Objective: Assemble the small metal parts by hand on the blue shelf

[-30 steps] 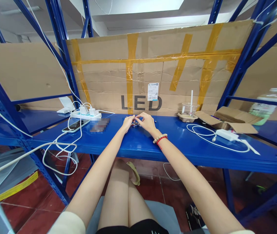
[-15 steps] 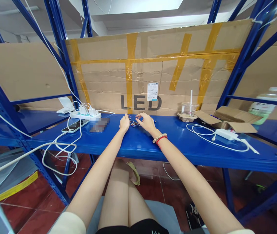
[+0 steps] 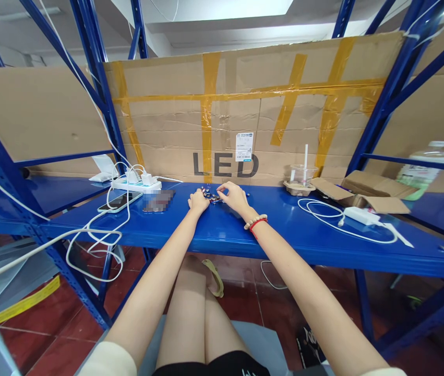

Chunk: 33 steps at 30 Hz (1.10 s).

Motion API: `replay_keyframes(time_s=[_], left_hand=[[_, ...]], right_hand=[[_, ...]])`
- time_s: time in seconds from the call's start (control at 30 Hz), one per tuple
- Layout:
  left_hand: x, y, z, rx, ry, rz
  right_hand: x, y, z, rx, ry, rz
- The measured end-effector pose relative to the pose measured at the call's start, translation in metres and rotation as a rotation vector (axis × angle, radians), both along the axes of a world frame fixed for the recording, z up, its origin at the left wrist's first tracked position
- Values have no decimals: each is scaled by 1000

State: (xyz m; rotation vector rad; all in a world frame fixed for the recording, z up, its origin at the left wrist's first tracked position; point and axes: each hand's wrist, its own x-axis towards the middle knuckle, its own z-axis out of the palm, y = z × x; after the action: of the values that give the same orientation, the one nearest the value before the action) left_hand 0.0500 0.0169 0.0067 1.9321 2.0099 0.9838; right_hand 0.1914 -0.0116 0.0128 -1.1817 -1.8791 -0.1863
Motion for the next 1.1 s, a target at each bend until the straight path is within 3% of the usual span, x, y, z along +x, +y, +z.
replay_keyframes(time_s=[0.27,0.53,0.77,0.93,1.1], left_hand=[[-3,-1,2,18,8,0],[-2,7,-6,94,45,-152],[-1,13,-4,180,-387,-217],[8,5,2,107,-788,-377],[9,-1,7,35,-967,-428]], right_hand=[[0,0,0,-15,-1,3],[0,3,-2,-10,-6,7],[0,-1,1,-36,-3,3],[-1,-3,3,-43,-8,46],[-1,-4,4,-28,11,41]])
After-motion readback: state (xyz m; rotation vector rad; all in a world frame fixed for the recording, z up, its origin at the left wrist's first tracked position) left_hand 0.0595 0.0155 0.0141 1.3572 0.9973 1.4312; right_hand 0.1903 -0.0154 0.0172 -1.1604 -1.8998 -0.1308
